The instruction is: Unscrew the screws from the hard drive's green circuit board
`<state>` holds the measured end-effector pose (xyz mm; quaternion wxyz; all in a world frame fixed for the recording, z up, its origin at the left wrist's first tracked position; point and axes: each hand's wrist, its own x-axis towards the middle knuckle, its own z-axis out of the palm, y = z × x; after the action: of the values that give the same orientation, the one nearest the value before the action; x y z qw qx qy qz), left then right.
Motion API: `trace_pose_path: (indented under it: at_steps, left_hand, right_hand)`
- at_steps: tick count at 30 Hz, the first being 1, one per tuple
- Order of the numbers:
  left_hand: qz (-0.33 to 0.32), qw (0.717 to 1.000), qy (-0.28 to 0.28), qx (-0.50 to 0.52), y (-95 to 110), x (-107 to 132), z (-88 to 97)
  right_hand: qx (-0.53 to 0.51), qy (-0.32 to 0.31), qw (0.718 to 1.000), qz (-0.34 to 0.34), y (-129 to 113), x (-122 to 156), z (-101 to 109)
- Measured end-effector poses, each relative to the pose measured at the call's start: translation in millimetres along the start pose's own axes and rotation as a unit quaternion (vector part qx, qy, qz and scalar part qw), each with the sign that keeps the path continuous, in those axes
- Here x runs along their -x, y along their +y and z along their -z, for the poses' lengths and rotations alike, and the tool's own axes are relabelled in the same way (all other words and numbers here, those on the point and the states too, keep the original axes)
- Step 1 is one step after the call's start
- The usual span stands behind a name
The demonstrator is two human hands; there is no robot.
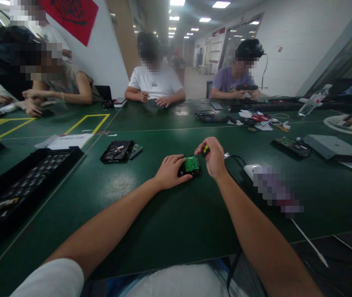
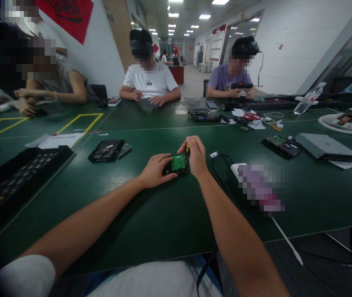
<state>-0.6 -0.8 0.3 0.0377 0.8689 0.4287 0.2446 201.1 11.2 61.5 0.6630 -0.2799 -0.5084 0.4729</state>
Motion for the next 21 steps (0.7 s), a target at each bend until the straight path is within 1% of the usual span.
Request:
trace_pose_path:
  at_steps: [2,6,11,14,18,21]
  left_hand:
    - [-0.001,1.0,-0.001,-0.001,-0.1,-0.1,-0.3]
    - [0.0,1.0,0.0,0.002,-0.8,-0.2,-1.5]
    - [-0.002,1.0,0.0,-0.001,-1.2,-0.7,-1.8]
    - [-0.001,1.0,0.0,0.002,-1.1,-0.7,-1.5]
    - [0.0,1.0,0.001,0.007,-0.9,-0.3,-1.7]
    - [0.0,1.0,0.003,0.003,-0.7,-0.4,-1.7]
  right_hand:
    - [-0.007,-0.006,1.0,-0.007,-1.3,0.2,-0.7]
    - [-0.009,0.002,1.0,-0.003,-0.5,-0.9,0.4]
    - [0.052,0.021,0.998,0.024,1.7,-2.7,3.9]
    - [0.064,0.034,0.997,0.025,2.5,-2.9,3.6]
    - [0.058,0.039,0.997,0.02,3.4,-2.3,2.1]
    - [0.041,0.025,0.999,0.02,4.0,-1.7,2.8]
